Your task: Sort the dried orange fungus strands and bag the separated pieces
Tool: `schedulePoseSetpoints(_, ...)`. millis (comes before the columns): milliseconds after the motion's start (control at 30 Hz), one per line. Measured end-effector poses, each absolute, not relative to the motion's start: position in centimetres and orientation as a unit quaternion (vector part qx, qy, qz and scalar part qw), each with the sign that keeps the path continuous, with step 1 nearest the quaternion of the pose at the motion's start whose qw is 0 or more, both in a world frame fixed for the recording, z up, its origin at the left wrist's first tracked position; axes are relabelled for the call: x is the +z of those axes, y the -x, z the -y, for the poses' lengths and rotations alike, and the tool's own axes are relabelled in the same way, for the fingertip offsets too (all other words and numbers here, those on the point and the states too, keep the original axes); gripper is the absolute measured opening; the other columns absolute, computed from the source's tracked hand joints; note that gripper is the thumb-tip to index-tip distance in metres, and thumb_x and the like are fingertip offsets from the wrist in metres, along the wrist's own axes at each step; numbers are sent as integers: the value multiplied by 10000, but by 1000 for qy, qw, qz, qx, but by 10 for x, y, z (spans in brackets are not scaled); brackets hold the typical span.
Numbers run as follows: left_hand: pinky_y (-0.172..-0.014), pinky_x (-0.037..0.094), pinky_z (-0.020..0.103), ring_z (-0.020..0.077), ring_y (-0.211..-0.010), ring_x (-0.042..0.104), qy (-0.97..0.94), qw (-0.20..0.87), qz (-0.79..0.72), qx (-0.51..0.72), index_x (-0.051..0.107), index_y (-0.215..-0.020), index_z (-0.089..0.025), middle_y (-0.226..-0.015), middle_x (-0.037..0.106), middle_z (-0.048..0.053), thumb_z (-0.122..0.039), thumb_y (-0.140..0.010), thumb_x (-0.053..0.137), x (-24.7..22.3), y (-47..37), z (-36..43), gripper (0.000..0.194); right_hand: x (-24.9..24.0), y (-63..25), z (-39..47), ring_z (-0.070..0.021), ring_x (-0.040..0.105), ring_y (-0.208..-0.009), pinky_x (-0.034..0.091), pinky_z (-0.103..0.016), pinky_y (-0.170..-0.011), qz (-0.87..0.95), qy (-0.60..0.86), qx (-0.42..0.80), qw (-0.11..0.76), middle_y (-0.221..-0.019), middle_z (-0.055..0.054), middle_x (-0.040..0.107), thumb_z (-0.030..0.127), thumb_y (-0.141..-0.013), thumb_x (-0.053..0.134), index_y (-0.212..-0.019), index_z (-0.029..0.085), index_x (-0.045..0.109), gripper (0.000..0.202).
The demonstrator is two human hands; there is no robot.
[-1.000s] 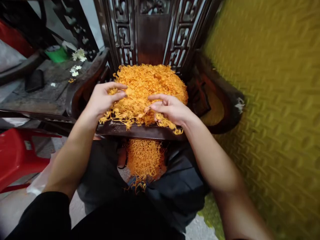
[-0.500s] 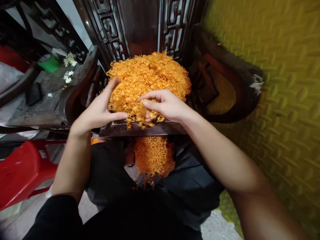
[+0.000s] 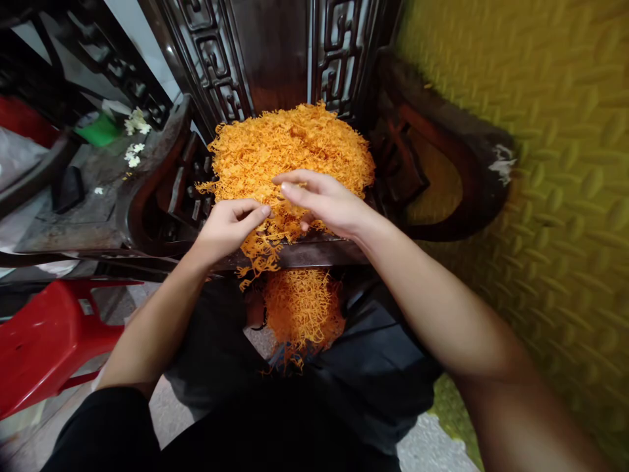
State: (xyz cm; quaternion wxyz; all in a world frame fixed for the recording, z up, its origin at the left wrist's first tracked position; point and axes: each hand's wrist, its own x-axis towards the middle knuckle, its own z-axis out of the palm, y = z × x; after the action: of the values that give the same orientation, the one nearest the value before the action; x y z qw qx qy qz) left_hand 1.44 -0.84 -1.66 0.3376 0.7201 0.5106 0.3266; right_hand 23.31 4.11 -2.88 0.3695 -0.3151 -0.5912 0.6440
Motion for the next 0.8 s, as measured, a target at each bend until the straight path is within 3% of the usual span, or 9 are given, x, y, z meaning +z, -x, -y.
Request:
schedulePoseSetpoints(100, -543, 291, 276, 98, -560, 392, -723, 332, -518, 314, 589, -650, -177, -580, 456, -37, -440, -971, 576, -17, -18, 12, 415, -30, -224, -33, -163, 627, -864, 521, -279, -653, 646, 332, 547, 417, -1122, -55, 698, 628, -781, 834, -1133, 235, 754, 534)
schedulePoseSetpoints(167, -545, 292, 276, 99, -560, 392, -722, 339, -518, 309, 647, -695, -171, -580, 460, -40, -428, -969, 574, -17, -21, 13, 382, -31, -216, -28, -171, 627, -857, 524, -288, -678, 640, 347, 518, 448, -964, -50, 690, 662, -809, 792, -929, 209, 741, 471)
schedulePoseSetpoints(233, -544, 293, 275, 101, -560, 395, -719, 348, -515, 309, 697, -754, -168, -581, 470, -41, -417, -966, 577, -16, -22, 15, 349, -32, -209, -26, -160, 600, -722, 501, -291, -596, 591, 357, 559, 459, -766, -29, 611, 743, -849, 692, -771, 209, 648, 542)
schedulePoseSetpoints(333, -532, 276, 279, 103, -551, 389, -708, 350, -525, 316, 698, -745, -167, -574, 482, -36, -424, -966, 581, -16, -22, 16, 359, -30, -202, -25, -142, 533, -568, 424, -275, -458, 485, 359, 665, 440, -658, 1, 518, 822, -863, 591, -803, 233, 572, 592)
schedulePoseSetpoints(467, -529, 272, 281, 103, -544, 404, -700, 344, -542, 312, 697, -737, -162, -575, 498, -29, -451, -965, 584, -17, -20, 16, 385, -23, -204, -27, -94, 465, -505, 262, -222, -364, 403, 352, 742, 404, -705, -1, 544, 772, -847, 673, -895, 219, 566, 566)
schedulePoseSetpoints(567, -540, 293, 274, 106, -558, 427, -708, 346, -537, 302, 704, -732, -164, -575, 507, -25, -430, -964, 584, -15, -20, 17, 373, -16, -211, -32, -59, 373, -465, 160, -216, -346, 379, 336, 786, 355, -688, 13, 503, 759, -852, 681, -844, 206, 539, 571)
schedulePoseSetpoints(667, -534, 312, 267, 108, -550, 445, -701, 380, -522, 302, 705, -717, -170, -569, 524, -22, -465, -953, 612, -9, -17, 18, 389, -11, -216, -36, -49, 333, -450, 134, -208, -352, 377, 307, 814, 317, -648, 41, 427, 779, -865, 641, -760, 215, 447, 606)
schedulePoseSetpoints(800, -507, 296, 260, 99, -514, 421, -685, 408, -510, 324, 688, -678, -176, -534, 501, -30, -555, -914, 670, -1, -11, 17, 447, -8, -216, -35, -67, 430, -485, 217, -198, -364, 385, 265, 834, 295, -653, 49, 420, 815, -865, 596, -752, 225, 391, 635)
